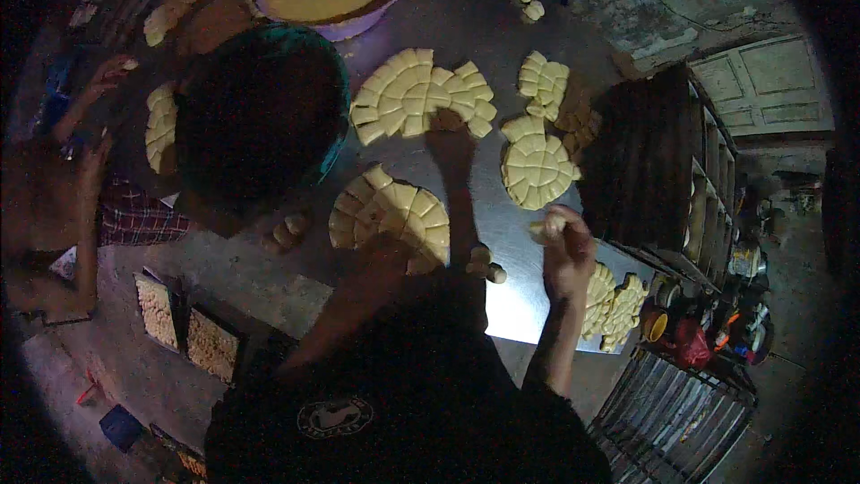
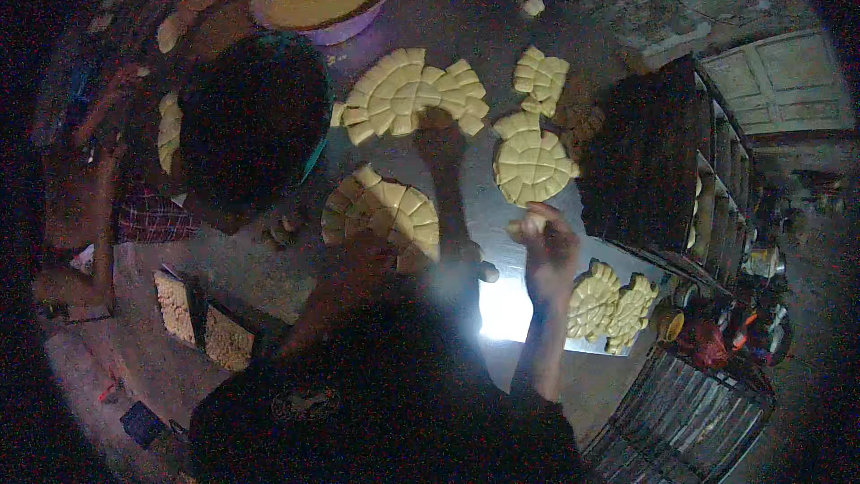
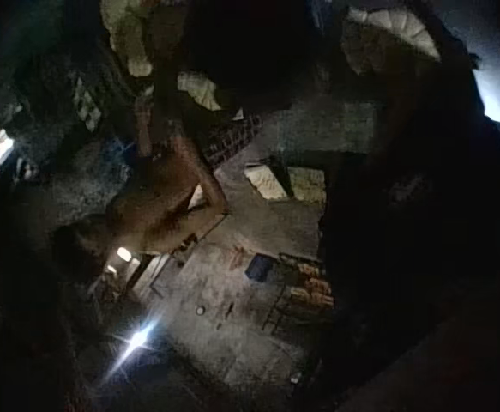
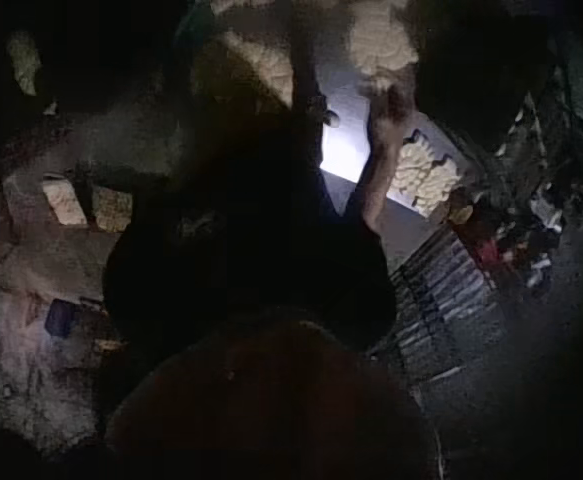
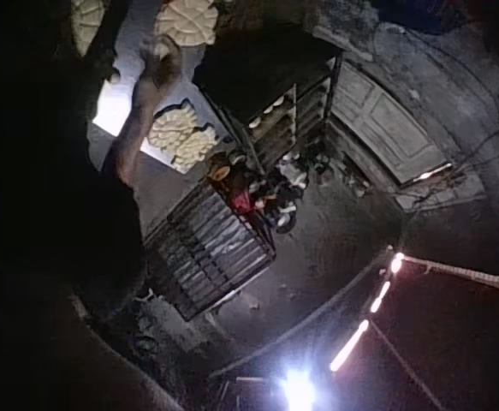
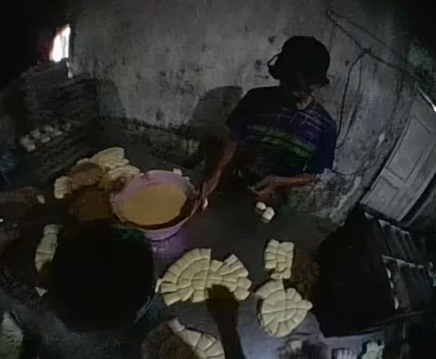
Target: The person prepares bread dough by hand, filling small pieces with a dark paste, shaping them into rounds, and placing them into metal baking tins.
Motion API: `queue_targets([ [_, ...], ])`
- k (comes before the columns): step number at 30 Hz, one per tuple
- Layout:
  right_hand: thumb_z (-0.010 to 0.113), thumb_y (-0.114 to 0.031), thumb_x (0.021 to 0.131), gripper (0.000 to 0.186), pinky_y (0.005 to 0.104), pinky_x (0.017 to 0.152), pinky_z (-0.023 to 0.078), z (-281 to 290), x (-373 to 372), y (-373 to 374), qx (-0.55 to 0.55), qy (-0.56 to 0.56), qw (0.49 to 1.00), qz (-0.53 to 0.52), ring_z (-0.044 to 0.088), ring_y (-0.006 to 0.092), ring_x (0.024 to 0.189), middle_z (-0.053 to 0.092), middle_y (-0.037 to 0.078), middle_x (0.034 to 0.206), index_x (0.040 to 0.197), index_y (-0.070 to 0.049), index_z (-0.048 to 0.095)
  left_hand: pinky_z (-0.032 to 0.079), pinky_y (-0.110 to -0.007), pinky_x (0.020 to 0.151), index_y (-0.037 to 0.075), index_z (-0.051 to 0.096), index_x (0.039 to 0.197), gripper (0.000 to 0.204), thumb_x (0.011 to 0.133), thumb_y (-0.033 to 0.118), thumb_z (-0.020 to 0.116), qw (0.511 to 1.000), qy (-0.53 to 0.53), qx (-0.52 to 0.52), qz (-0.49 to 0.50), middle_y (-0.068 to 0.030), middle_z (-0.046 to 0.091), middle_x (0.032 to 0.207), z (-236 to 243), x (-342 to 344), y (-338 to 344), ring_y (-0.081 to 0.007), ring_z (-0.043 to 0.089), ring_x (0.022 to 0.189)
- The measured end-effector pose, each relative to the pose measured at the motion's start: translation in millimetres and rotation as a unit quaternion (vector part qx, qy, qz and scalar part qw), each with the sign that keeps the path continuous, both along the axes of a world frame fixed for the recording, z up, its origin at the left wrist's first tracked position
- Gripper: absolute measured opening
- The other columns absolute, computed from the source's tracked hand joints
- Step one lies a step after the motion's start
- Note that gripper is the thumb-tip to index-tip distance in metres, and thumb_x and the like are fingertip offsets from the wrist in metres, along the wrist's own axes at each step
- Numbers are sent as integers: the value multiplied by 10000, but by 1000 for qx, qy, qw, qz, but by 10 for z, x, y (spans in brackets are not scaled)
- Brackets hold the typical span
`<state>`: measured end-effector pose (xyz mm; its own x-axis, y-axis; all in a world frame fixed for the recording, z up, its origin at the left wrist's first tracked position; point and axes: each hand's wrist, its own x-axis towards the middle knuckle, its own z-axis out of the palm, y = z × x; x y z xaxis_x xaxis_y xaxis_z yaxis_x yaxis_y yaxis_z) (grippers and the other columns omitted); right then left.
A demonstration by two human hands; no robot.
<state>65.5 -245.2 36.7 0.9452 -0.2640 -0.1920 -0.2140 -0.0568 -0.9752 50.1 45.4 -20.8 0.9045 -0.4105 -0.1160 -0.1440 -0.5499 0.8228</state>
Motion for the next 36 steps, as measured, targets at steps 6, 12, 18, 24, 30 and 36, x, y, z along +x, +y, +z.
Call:
queue_targets([
  [6, 722, -136, 865, 294, 371, 872, 525, -610, -192, -689, -499, -23, 852, 153, 653, 223, 1042, 620, 131, 1219, 1135, -41, 658, 483, -420, 921, 32, 634, 1111, 240, 924, 181, 621, 995, -37, -88, -15, -150, 633, 1095, -125, 305, -38, -345, 610, 1040],
  [12, 645, -133, 900, 216, 350, 648, 520, -1284, 1289, -270, -246, -198, 934, 164, 688, 207, 769, 715, 131, 901, 1039, 31, 672, 481, -400, 881, 34, 619, 1122, 264, 911, 185, 665, 973, -140, -168, 68, -147, 644, 1098, -180, 897, -841, -332, 628, 971],
  [18, 753, -272, 706, 289, 392, 640, 517, -1564, 2152, 330, -482, -160, 857, 82, 692, 276, 739, 704, 181, 870, 916, -78, 710, 478, -356, 904, 58, 621, 1189, 299, 948, 236, 632, 979, -9, -172, 112, -101, 660, 1095, -35, 417, -821, -250, 614, 1055],
  [24, 716, -33, 749, 262, 285, 649, 474, -1004, 1653, 240, -13, -59, 988, 142, 546, 111, 760, 613, 38, 868, 967, -4, 574, 476, -376, 929, 42, 538, 1313, 513, 1007, 449, 477, 930, 149, -299, 154, -167, 627, 1193, -180, -86, -957, -264, 623, 1069],
  [30, 769, 24, 750, 457, 333, 905, 462, 66, -313, -674, -62, -320, 872, 364, 591, 192, 1043, 613, 100, 1126, 1138, -34, 535, 499, -342, 865, 29, 537, 1287, 429, 1011, 356, 508, 708, 444, -548, 37, -106, 635, 1108, 160, -424, -1507, -198, 619, 1006],
  [36, 656, -151, 930, 554, 356, 942, 531, 8, -1539, -1486, 370, -16, 917, 149, 635, 244, 1092, 552, 124, 1331, 1431, -56, 439, 488, -234, 774, -12, 594, 1171, 258, 952, 120, 630, 940, 148, -305, 50, -31, 657, 1012, 782, -861, -2473, -69, 594, 914],
])
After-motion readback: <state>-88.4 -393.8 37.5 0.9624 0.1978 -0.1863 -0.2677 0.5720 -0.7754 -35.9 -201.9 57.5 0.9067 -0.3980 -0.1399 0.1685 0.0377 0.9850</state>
